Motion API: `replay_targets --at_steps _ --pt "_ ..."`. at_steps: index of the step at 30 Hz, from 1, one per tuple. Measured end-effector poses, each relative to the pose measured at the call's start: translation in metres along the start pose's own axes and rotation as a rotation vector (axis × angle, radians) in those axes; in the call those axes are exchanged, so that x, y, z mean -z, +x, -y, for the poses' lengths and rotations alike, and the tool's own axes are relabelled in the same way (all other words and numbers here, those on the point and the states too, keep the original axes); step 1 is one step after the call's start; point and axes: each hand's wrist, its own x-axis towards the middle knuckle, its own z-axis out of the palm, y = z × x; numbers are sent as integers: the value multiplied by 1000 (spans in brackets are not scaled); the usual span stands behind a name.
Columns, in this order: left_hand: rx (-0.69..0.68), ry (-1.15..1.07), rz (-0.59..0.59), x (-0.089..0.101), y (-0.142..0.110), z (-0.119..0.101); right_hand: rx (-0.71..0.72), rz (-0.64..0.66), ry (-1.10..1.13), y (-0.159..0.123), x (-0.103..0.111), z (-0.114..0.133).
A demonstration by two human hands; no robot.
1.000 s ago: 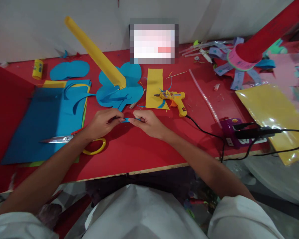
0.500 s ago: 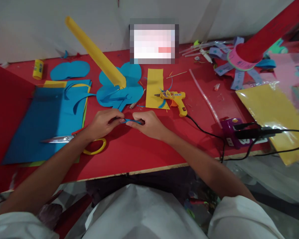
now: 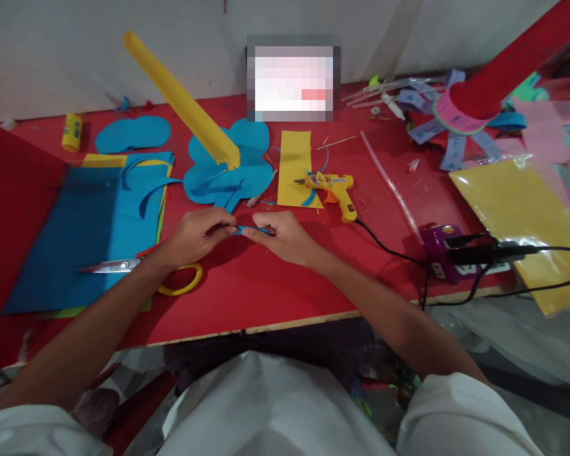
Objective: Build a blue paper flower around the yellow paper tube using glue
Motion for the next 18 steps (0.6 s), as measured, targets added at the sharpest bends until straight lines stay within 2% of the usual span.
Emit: replay_targets --at_steps 6,13,18 --pt "-3 1 4 0 0 -1 0 49 42 -1 0 -3" --pt "-29 9 -32 -1 -1 1 2 -34 -32 0 0 -3" --pt "-29 9 -36 -1 -1 1 -8 -59 28 -1 1 -5"
